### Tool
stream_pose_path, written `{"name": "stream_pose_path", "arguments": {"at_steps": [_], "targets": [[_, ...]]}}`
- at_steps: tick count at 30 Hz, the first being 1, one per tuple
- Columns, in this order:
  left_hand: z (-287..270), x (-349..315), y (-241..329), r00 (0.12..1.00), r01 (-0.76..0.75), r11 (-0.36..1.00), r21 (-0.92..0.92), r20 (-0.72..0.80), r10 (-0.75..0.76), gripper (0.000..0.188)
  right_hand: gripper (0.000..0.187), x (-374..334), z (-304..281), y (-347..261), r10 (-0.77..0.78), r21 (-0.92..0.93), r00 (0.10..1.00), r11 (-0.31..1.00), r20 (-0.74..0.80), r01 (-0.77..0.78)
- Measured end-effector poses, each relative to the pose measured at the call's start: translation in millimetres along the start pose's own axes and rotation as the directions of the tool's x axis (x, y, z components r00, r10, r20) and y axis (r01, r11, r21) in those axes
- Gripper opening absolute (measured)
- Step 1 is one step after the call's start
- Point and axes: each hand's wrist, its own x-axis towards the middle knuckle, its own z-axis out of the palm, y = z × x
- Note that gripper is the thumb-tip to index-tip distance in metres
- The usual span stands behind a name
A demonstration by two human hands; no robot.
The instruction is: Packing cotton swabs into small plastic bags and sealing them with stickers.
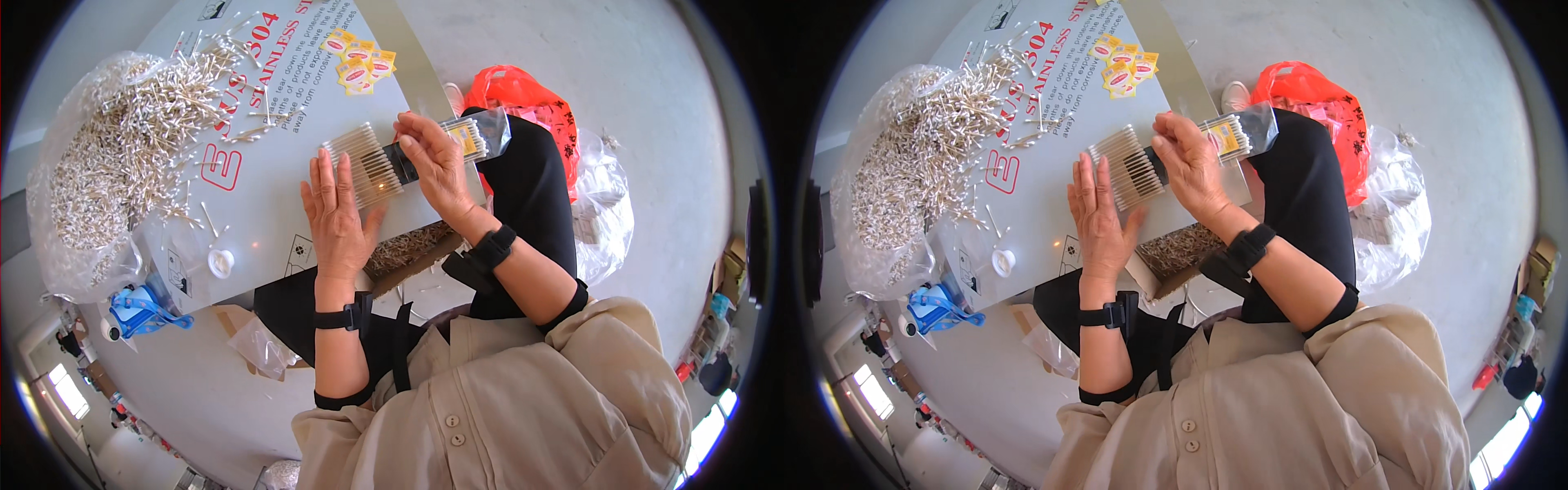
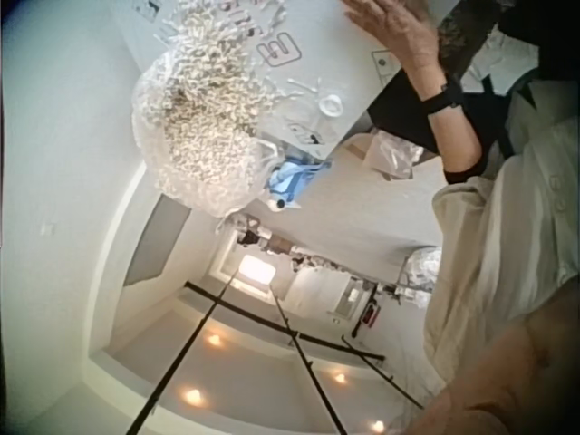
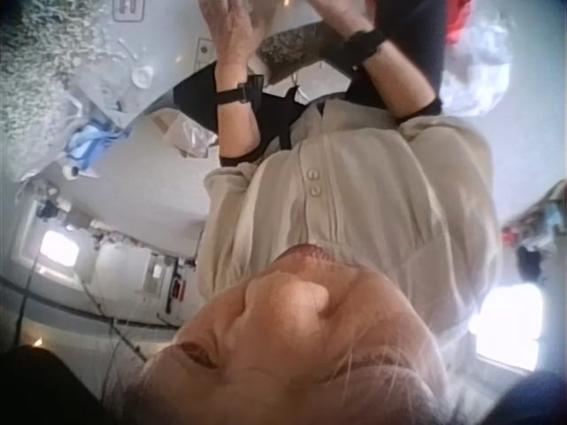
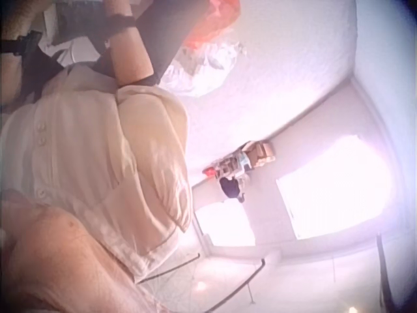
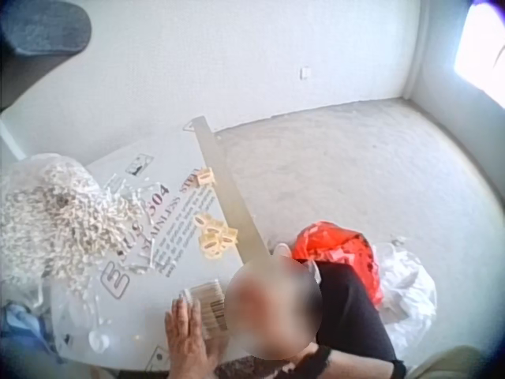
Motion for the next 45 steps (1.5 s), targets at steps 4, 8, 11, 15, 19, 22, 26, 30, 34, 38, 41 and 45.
{"name": "stream_pose_path", "arguments": {"at_steps": [4,8,11,15,19,22,26,30,34,38,41,45], "targets": [[7.9,1.5,-1.4,0.999,0.046,0.998,0.044,0.019,-0.047,0.092,0.028,-13.4,-8.4,-14.4,0.093,-0.076,0.993,0.993,0.077,-0.087],[11.7,3.2,-6.4,0.999,0.041,0.998,0.042,-0.010,-0.041,0.093,0.021,-21.6,-13.3,-26.4,0.025,-0.376,0.991,0.926,0.131,0.026],[7.8,-1.0,-2.2,0.999,0.041,0.997,0.072,0.014,-0.042,0.093,0.016,-24.9,-20.3,-28.7,-0.079,-0.543,0.974,0.819,0.214,0.186],[8.9,-14.1,10.3,0.995,-0.002,0.989,0.151,0.098,-0.014,0.092,0.012,-28.6,-25.4,-24.9,-0.168,-0.676,0.917,0.630,0.361,0.381],[15.2,-20.1,9.8,0.990,0.035,0.983,0.181,0.129,-0.059,0.090,0.009,-29.1,-21.1,-20.1,-0.203,-0.701,0.893,0.558,0.402,0.443],[17.2,-20.2,9.0,0.989,0.041,0.982,0.187,0.130,-0.066,0.089,0.007,-28.3,-18.5,-18.0,-0.220,-0.717,0.881,0.516,0.418,0.469],[18.6,-20.4,8.9,0.991,0.043,0.982,0.185,0.118,-0.065,0.089,0.008,-28.8,-19.8,-18.2,-0.175,-0.741,0.885,0.490,0.432,0.459],[19.7,-20.3,8.1,0.992,0.040,0.982,0.185,0.111,-0.062,0.089,0.011,-30.3,-18.1,-21.9,-0.152,-0.745,0.901,0.516,0.406,0.423],[20.6,-20.5,8.3,0.991,0.047,0.980,0.192,0.115,-0.070,0.089,0.011,-26.7,-13.8,-25.0,-0.160,-0.750,0.908,0.519,0.386,0.410],[19.6,-19.4,9.3,0.991,0.048,0.982,0.184,0.111,-0.069,0.089,0.010,-25.0,-14.2,-21.8,-0.159,-0.764,0.902,0.485,0.401,0.425],[19.4,-19.5,9.4,0.991,0.047,0.981,0.189,0.111,-0.069,0.089,0.006,-25.7,-14.5,-21.2,-0.151,-0.759,0.891,0.475,0.428,0.445],[19.1,-19.9,8.7,0.990,0.055,0.982,0.183,0.116,-0.077,0.089,0.010,-24.8,-12.2,-25.0,-0.123,-0.770,0.897,0.473,0.424,0.428]]}}
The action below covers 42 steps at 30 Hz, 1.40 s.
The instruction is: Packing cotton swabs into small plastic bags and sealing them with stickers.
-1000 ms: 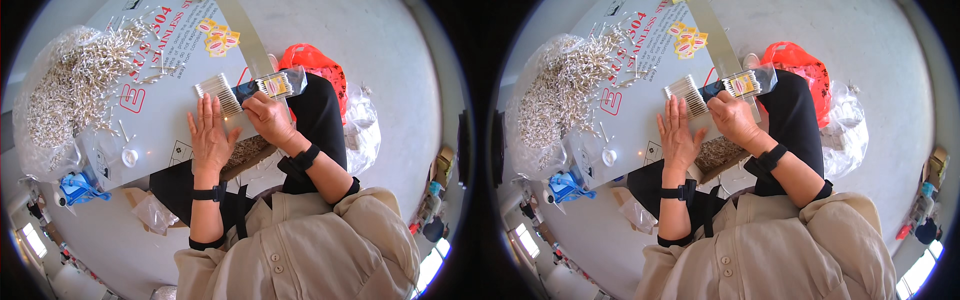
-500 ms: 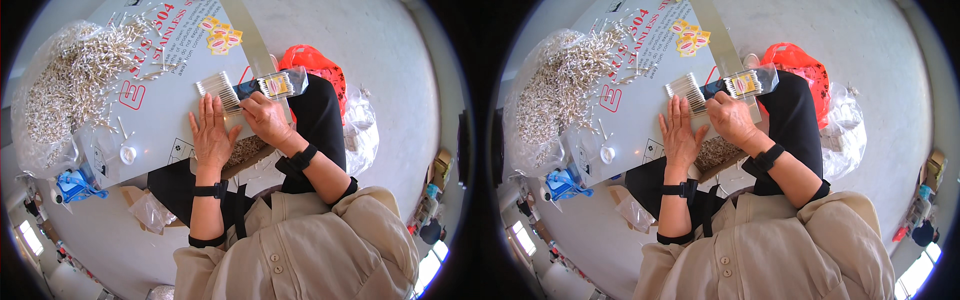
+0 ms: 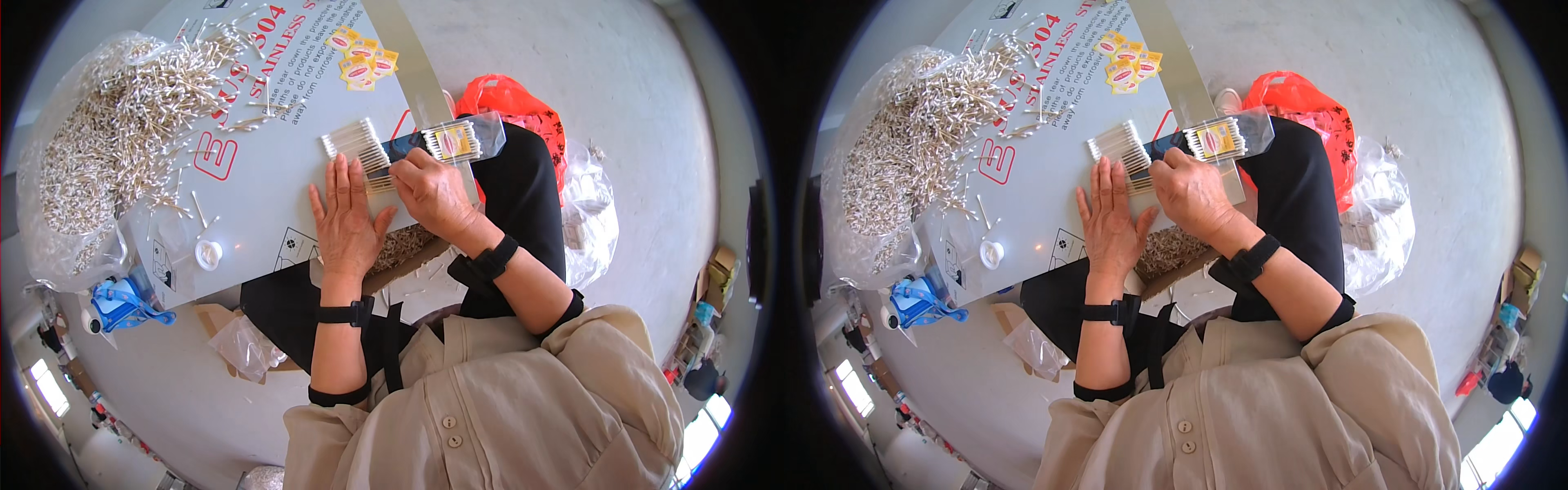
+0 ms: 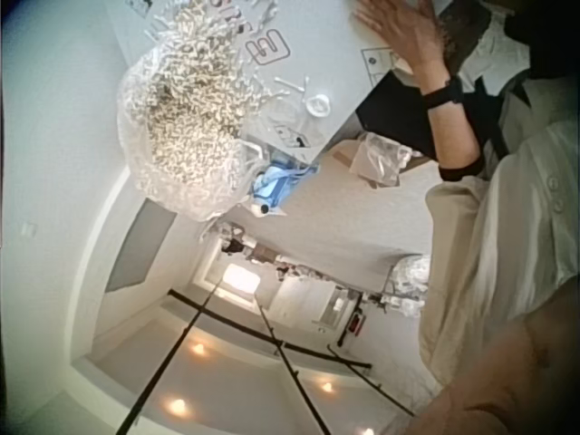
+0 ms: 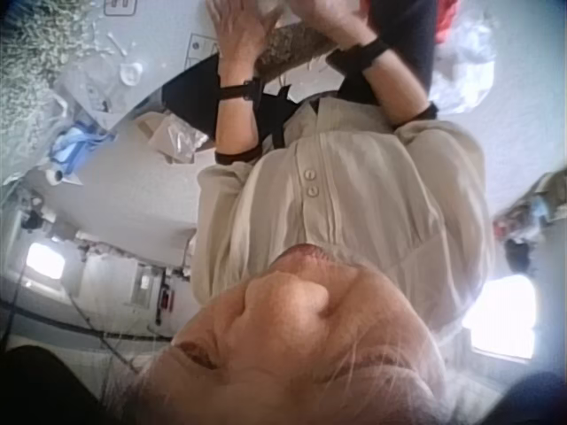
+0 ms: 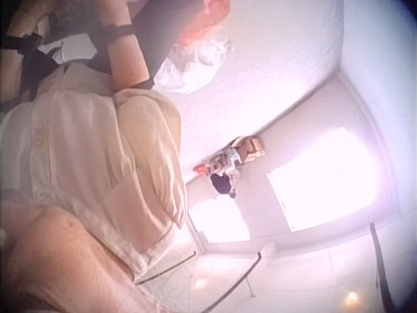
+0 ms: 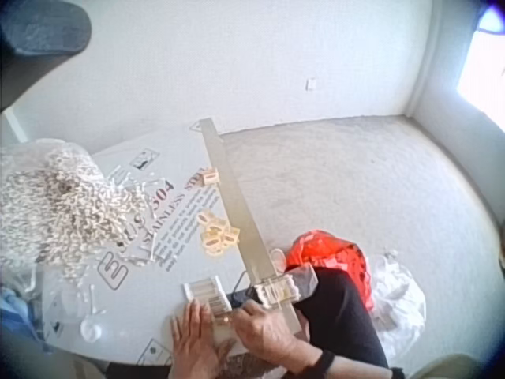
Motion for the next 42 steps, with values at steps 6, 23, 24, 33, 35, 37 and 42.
{"name": "stream_pose_path", "arguments": {"at_steps": [6,23,24,33,35,37,42], "targets": [[0.3,-0.2,0.3,1.000,-0.004,1.000,-0.006,-0.014,0.004,0.089,0.013,9.9,-1.0,-1.1,-0.005,-0.005,0.999,1.000,-0.054,0.005],[-0.1,0.0,0.4,1.000,0.010,1.000,-0.028,-0.006,-0.010,0.089,0.011,17.5,3.0,2.2,-0.011,-0.014,0.999,1.000,-0.038,0.011],[0.1,-0.1,0.6,1.000,0.010,1.000,-0.028,-0.006,-0.010,0.089,0.011,19.3,2.8,2.3,-0.011,-0.005,0.999,1.000,-0.050,0.011],[1.3,-0.6,-0.7,1.000,-0.001,1.000,-0.029,-0.003,0.001,0.086,0.011,22.1,6.6,5.0,-0.050,-0.027,0.998,0.998,-0.044,0.049],[1.0,-0.7,-0.9,1.000,-0.003,1.000,-0.031,-0.008,0.003,0.087,0.010,19.4,7.0,4.3,-0.057,-0.035,0.998,0.998,-0.025,0.056],[0.6,-0.4,-0.3,1.000,0.001,1.000,-0.028,-0.009,-0.002,0.088,0.010,18.0,6.6,3.6,-0.063,-0.044,0.998,0.997,-0.006,0.062],[0.5,-0.1,-0.1,1.000,0.003,1.000,-0.023,-0.012,-0.003,0.090,0.008,22.3,7.3,3.4,-0.039,0.019,0.995,0.999,-0.089,0.041]]}}
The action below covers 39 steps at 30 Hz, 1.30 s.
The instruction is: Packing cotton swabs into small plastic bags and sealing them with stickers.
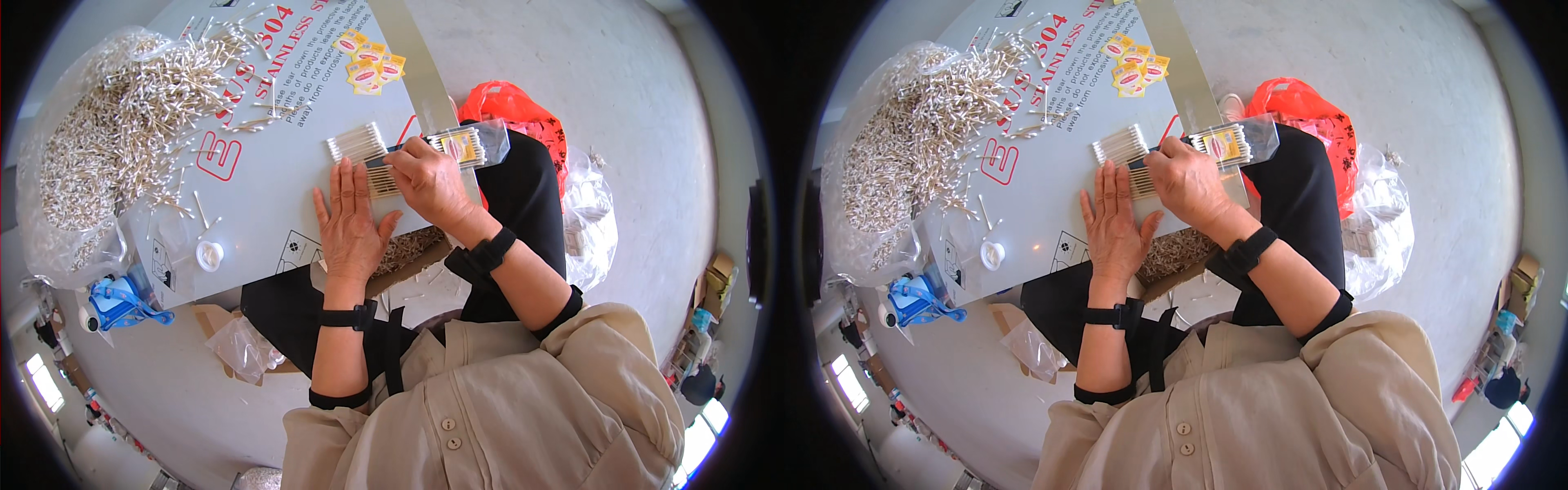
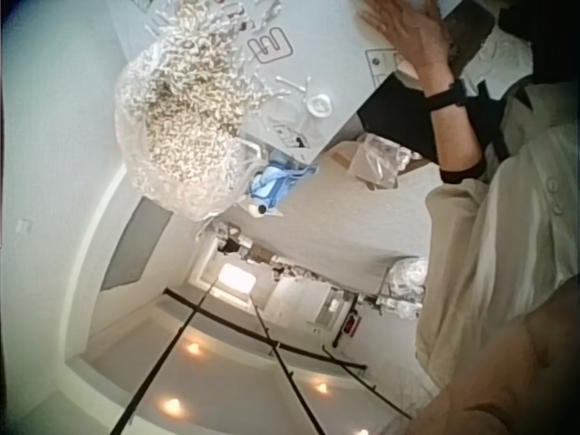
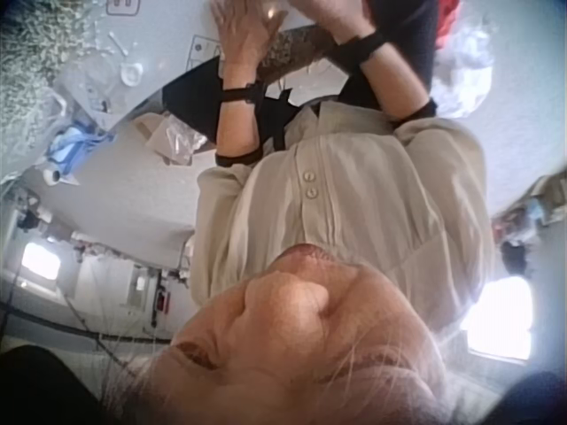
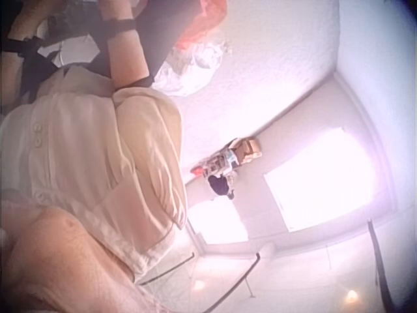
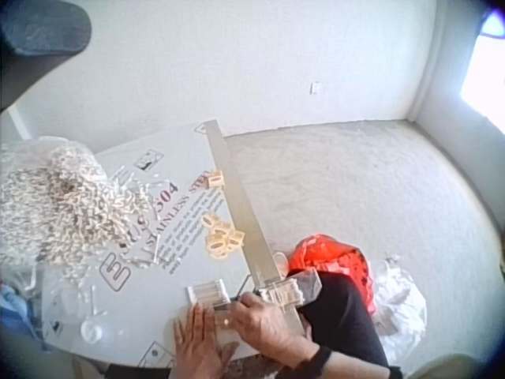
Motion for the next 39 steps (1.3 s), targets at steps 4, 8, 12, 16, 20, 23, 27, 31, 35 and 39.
{"name": "stream_pose_path", "arguments": {"at_steps": [4,8,12,16,20,23,27,31,35,39], "targets": [[1.9,-0.7,-1.9,1.000,-0.003,1.000,0.001,0.011,0.003,0.086,0.008,10.4,-0.4,-1.0,0.020,0.004,1.000,1.000,-0.001,-0.020],[1.7,-0.5,-1.7,1.000,-0.005,1.000,-0.003,0.009,0.005,0.086,0.008,17.7,4.5,3.1,-0.008,-0.011,1.000,1.000,0.009,0.008],[2.1,-0.4,-1.6,1.000,-0.011,1.000,-0.006,0.002,0.011,0.086,0.004,21.1,7.7,5.5,-0.036,-0.042,0.999,0.998,0.025,0.037],[0.9,-1.0,-0.9,1.000,-0.011,1.000,-0.028,-0.003,0.011,0.088,0.006,18.5,10.9,5.0,-0.047,-0.048,0.998,0.998,0.034,0.049],[0.4,0.1,-2.5,0.999,-0.032,0.998,-0.063,-0.013,0.031,0.089,0.008,19.8,11.6,7.5,-0.059,-0.018,0.996,0.998,0.069,0.061],[0.5,0.5,-5.7,0.998,-0.056,0.997,-0.061,-0.012,0.056,0.089,0.004,28.1,9.8,10.1,-0.060,-0.002,0.994,0.998,0.093,0.061],[-0.5,1.5,-5.9,0.998,-0.059,0.996,-0.065,-0.013,0.058,0.087,0.006,48.3,11.7,17.5,-0.130,0.059,0.989,0.990,0.066,0.126],[-1.8,3.3,-4.4,0.998,-0.060,0.997,-0.052,0.004,0.060,0.084,0.007,73.4,17.8,27.3,-0.166,0.009,0.977,0.986,0.133,0.166],[0.6,2.8,-5.7,0.998,-0.067,0.997,-0.036,-0.010,0.067,0.083,0.007,84.2,13.6,28.1,-0.214,0.014,0.966,0.977,0.148,0.214],[-0.5,1.8,-7.1,0.998,-0.069,0.997,-0.033,-0.005,0.069,0.082,0.014,61.2,-3.9,24.3,-0.258,0.065,0.957,0.966,0.135,0.251]]}}
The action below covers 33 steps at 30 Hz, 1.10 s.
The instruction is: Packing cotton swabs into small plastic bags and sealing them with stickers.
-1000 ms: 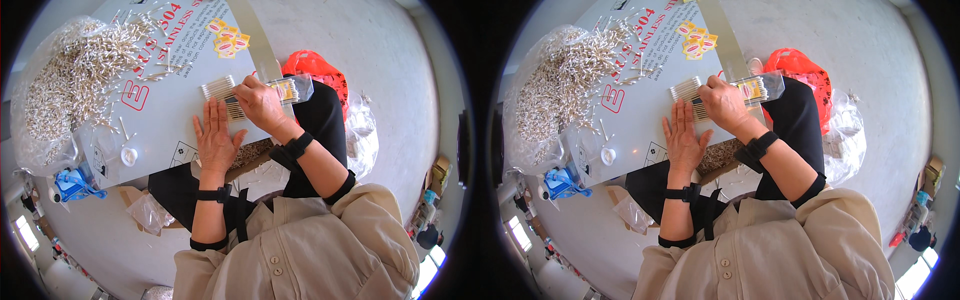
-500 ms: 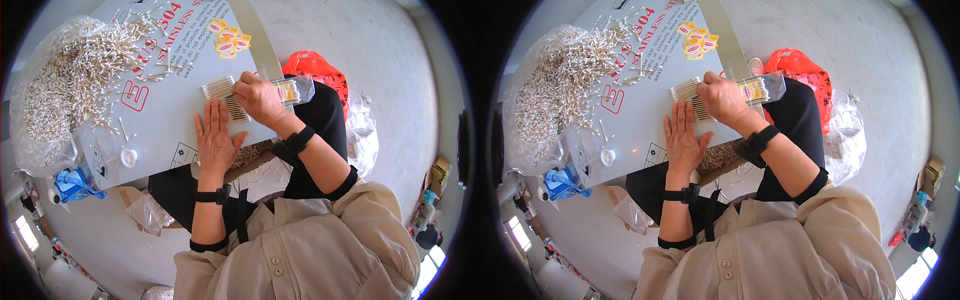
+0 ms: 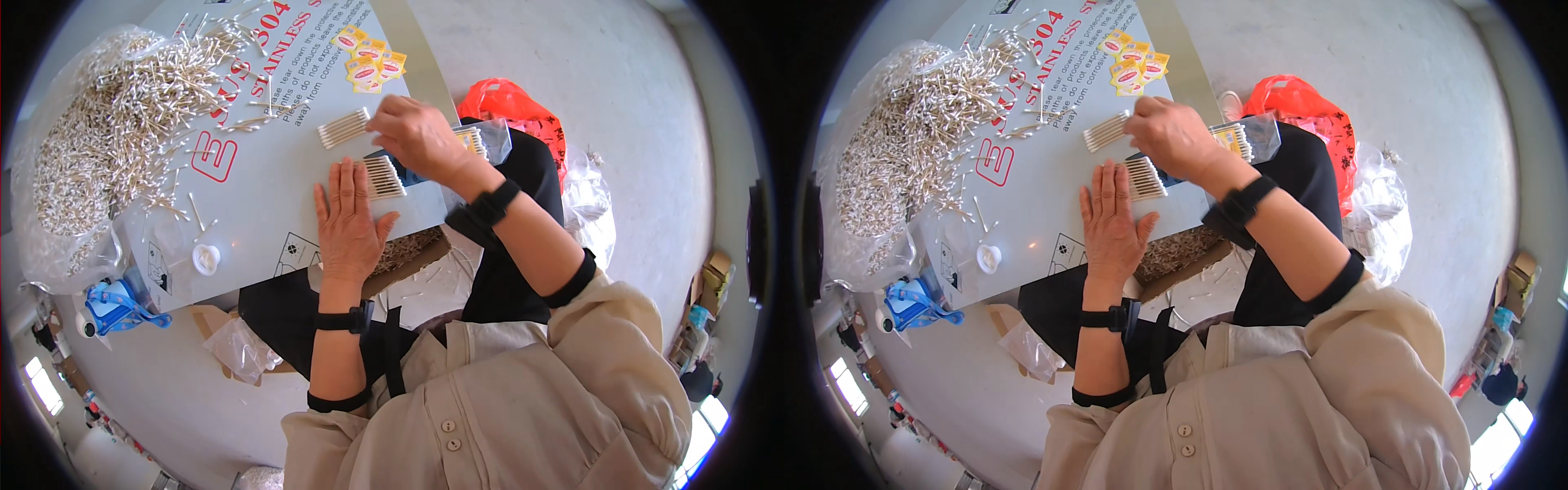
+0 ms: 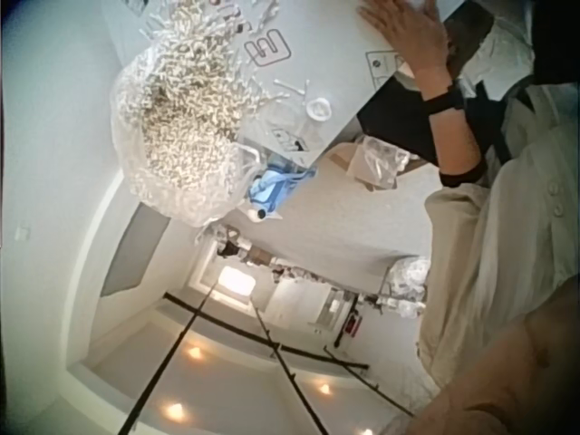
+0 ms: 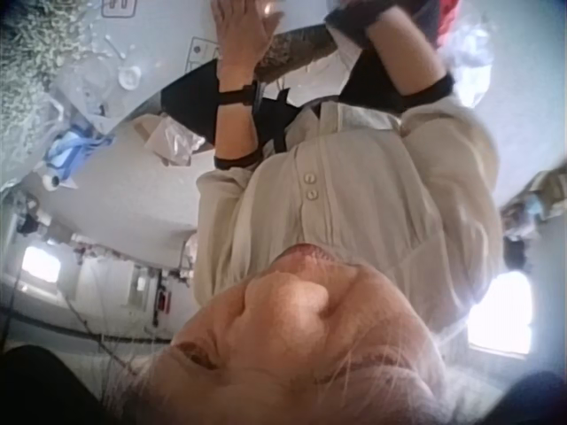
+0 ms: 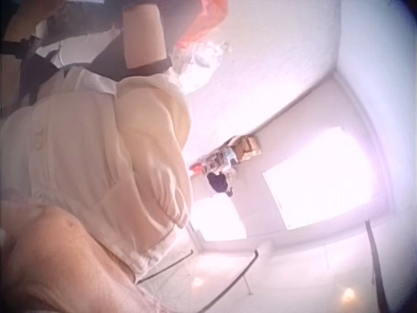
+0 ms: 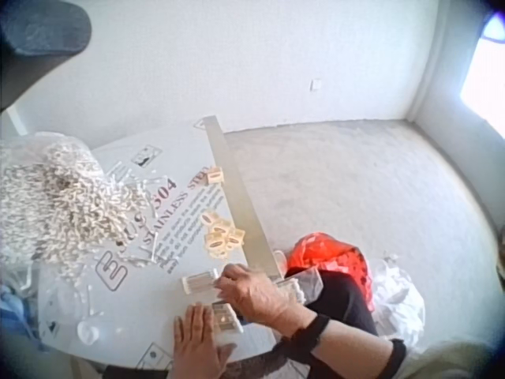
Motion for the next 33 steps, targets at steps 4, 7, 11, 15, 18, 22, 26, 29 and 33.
{"name": "stream_pose_path", "arguments": {"at_steps": [4,7,11,15,18,22,26,29,33], "targets": [[0.4,0.6,0.0,0.999,-0.014,1.000,0.017,-0.028,0.014,0.085,0.031,-42.8,-12.2,-25.9,-0.043,-0.100,0.999,0.994,0.022,0.045],[-0.6,3.4,-0.6,0.999,-0.027,1.000,0.010,-0.027,0.028,0.085,0.042,-66.8,-4.8,-36.0,-0.099,-0.262,0.984,0.955,0.151,0.136],[-2.1,5.5,-1.2,0.999,-0.044,0.999,0.010,-0.026,0.044,0.086,0.043,-70.3,2.7,-34.9,-0.096,-0.297,0.988,0.946,0.119,0.128],[-2.2,5.6,-2.2,0.998,-0.053,0.998,0.018,-0.027,0.054,0.085,0.043,-68.7,2.7,-26.7,-0.134,-0.295,0.982,0.940,0.135,0.169],[-0.2,5.9,1.5,0.999,-0.045,0.998,0.049,-0.009,0.045,0.085,0.044,-68.5,2.0,-20.9,-0.144,-0.308,0.980,0.934,0.139,0.181],[2.7,4.2,4.7,1.000,-0.009,0.997,0.074,-0.016,0.010,0.086,0.054,-72.7,3.4,-28.8,-0.094,-0.338,0.981,0.930,0.171,0.147],[1.4,5.2,5.9,1.000,0.004,0.997,0.078,0.009,-0.005,0.087,0.067,-81.1,-0.1,-39.9,-0.027,-0.475,0.954,0.862,0.300,0.174],[0.3,5.1,2.9,1.000,-0.007,0.999,0.052,0.012,0.006,0.085,0.083,-82.0,-3.6,-42.8,0.031,-0.378,0.939,0.920,0.342,0.107],[1.8,6.0,2.7,1.000,-0.013,0.998,0.061,0.015,0.012,0.084,0.096,-76.6,-4.5,-39.2,0.039,-0.411,0.928,0.903,0.370,0.126]]}}
